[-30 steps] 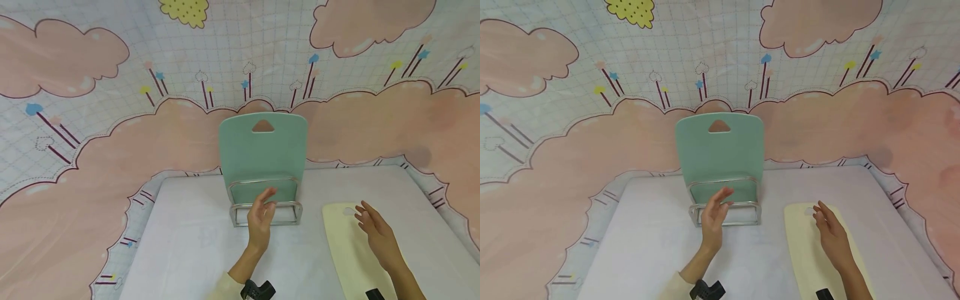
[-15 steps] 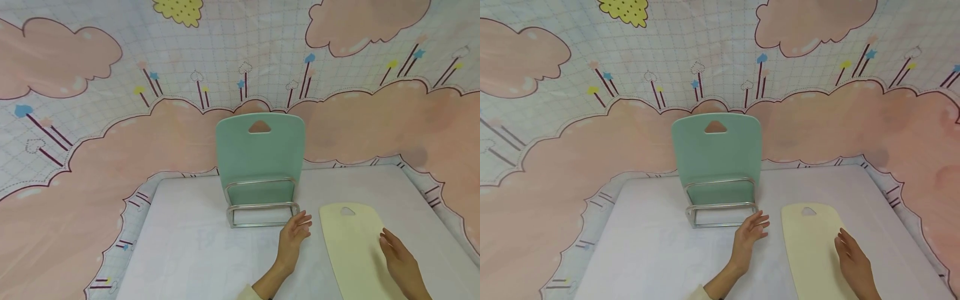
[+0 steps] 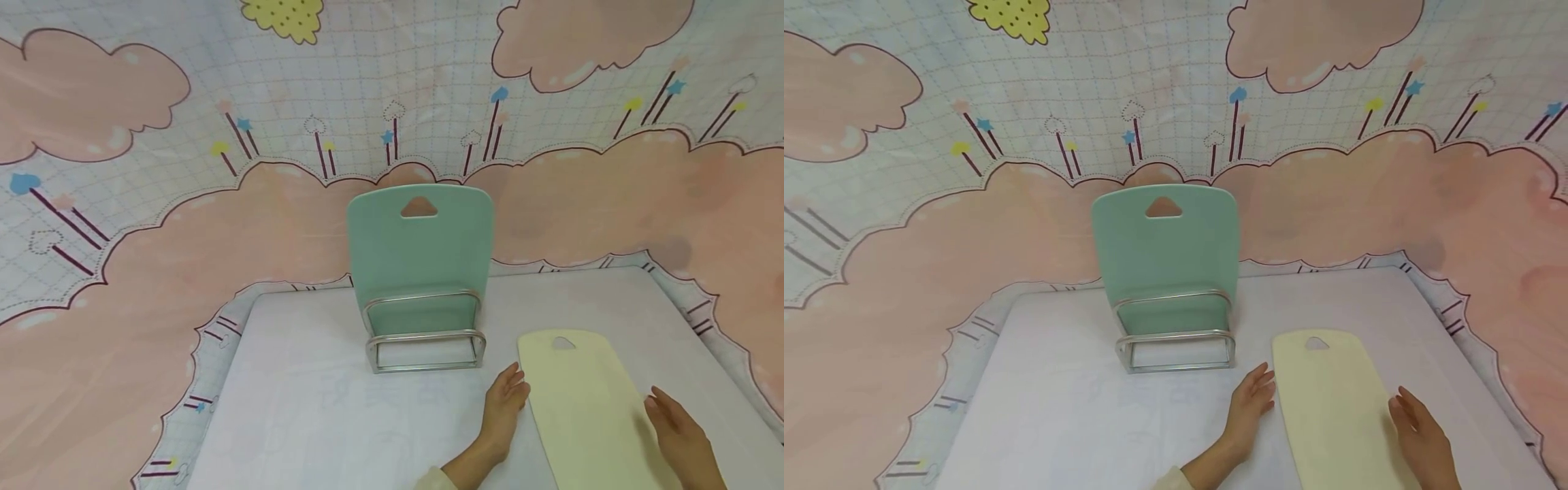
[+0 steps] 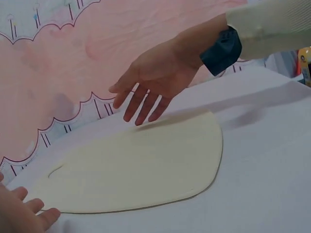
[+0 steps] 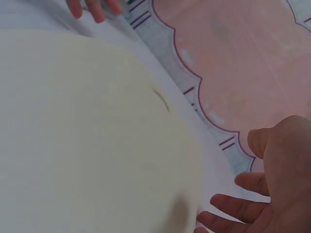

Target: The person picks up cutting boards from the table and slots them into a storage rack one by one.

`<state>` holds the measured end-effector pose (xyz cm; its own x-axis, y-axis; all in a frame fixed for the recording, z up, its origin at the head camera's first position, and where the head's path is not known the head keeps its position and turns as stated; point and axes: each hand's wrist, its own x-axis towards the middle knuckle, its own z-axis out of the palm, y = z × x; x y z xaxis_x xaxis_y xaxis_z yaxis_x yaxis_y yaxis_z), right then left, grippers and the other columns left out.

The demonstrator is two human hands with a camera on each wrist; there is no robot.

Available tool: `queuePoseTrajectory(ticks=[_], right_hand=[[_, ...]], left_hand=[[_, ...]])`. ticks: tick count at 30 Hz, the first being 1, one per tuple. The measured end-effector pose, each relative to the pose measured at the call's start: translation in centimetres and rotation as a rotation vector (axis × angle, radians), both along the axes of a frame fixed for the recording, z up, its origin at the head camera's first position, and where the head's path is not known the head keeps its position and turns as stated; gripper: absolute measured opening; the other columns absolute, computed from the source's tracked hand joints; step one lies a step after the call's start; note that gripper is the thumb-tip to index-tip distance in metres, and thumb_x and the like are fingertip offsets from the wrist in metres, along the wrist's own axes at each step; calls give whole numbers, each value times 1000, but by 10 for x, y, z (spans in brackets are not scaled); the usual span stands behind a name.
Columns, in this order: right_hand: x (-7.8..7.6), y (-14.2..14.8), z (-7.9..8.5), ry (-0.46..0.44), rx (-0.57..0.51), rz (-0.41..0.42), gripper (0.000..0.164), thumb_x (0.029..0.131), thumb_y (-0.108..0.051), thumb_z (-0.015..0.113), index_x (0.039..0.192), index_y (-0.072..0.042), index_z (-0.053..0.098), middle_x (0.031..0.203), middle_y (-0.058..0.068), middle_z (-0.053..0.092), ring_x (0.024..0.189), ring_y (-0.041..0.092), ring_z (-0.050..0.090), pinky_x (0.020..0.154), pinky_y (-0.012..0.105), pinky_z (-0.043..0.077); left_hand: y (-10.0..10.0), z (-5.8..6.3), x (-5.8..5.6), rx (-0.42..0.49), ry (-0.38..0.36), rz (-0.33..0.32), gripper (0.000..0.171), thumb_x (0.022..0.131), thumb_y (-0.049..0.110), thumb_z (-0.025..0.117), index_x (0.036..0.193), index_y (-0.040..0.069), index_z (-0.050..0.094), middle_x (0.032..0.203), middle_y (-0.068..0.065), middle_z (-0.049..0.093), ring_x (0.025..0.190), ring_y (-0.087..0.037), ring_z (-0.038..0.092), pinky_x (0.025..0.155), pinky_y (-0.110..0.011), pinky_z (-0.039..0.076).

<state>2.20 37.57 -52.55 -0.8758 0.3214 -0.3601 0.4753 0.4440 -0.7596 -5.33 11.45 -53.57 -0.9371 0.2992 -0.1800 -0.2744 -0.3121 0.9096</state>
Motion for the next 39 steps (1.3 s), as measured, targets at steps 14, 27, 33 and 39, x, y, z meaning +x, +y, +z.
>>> queuePoseTrajectory(ticks=[14, 27, 33, 39], right_hand=[[-17, 2, 0, 64, 10, 120, 71, 104, -44, 28, 149, 7, 5, 142, 42, 20, 124, 62, 23, 90, 66, 35], [-24, 12, 0, 86, -201, 94, 78, 104, -47, 27, 146, 14, 6, 119, -13, 54, 88, -23, 42, 72, 11, 45], [-19, 18, -5, 182, -466, 14, 75, 105, -37, 32, 144, 15, -6, 102, -30, 50, 89, -18, 48, 71, 9, 41], [-10, 23, -10, 254, -650, -45, 73, 105, -29, 34, 143, 9, -16, 99, -29, 54, 89, -16, 49, 70, 7, 41]], left_hand=[[5, -8, -11, 17, -173, 79, 52, 92, 12, 62, 138, -2, 42, 123, -17, 54, 112, -32, 54, 83, -49, 50], [-3, -6, -14, 79, -246, 130, 56, 86, 2, 65, 136, -7, 42, 116, -16, 61, 103, -28, 61, 78, -50, 53], [-6, -5, -17, 123, -255, 56, 50, 87, 4, 63, 133, -6, 47, 112, -14, 60, 101, -29, 59, 77, -53, 53], [-6, -3, -20, 166, -241, -31, 49, 88, 8, 63, 132, -7, 47, 109, -16, 60, 99, -29, 61, 80, -55, 51]])
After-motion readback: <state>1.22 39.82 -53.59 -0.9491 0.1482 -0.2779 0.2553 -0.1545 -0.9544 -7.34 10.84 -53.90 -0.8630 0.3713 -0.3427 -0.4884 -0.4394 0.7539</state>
